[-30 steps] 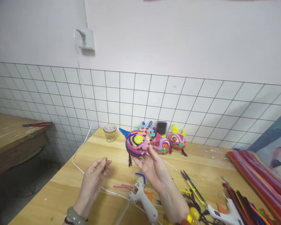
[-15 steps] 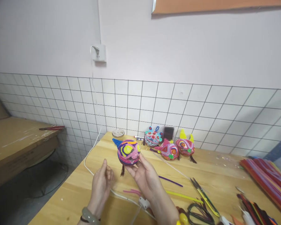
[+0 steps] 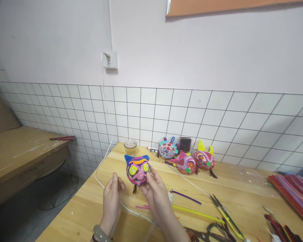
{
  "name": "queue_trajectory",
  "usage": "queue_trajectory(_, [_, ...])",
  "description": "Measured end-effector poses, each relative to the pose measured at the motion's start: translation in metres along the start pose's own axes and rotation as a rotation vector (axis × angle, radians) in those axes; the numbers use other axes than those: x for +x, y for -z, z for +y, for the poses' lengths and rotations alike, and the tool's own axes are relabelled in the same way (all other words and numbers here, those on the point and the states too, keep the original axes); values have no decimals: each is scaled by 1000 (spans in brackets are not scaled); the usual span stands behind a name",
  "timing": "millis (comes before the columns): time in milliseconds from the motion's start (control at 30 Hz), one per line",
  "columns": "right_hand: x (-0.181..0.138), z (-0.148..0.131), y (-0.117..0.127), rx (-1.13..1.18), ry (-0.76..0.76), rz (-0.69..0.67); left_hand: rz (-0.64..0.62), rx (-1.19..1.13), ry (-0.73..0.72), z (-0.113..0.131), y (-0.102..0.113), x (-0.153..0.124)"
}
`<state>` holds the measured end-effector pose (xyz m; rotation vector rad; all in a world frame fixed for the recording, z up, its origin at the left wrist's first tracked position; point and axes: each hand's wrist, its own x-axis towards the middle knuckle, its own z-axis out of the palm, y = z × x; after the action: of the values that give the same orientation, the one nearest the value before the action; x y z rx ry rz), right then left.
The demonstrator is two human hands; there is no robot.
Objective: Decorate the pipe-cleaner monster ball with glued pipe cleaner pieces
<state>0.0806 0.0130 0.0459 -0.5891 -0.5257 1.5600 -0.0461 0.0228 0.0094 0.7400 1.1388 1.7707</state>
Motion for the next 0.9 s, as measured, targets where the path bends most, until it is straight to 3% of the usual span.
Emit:
queue_trajectory(100, [-5, 5, 0, -57, 77, 44, -174, -45, -51, 4, -4, -7])
queue_trajectory(233, [-13, 12, 1, -107, 117, 65, -360, -166, 52, 13, -12, -19])
queue_trajectory(400, [-17, 20, 8, -110, 101, 52, -379, -195, 163, 17, -15, -24])
queue_trajectory(733, [-13, 21, 19, -175, 107, 33, -469, -286, 190, 11, -17, -25])
queue_trajectory(900, [-12, 17, 18, -251, 131, 17, -441, -343, 232, 8, -18, -23])
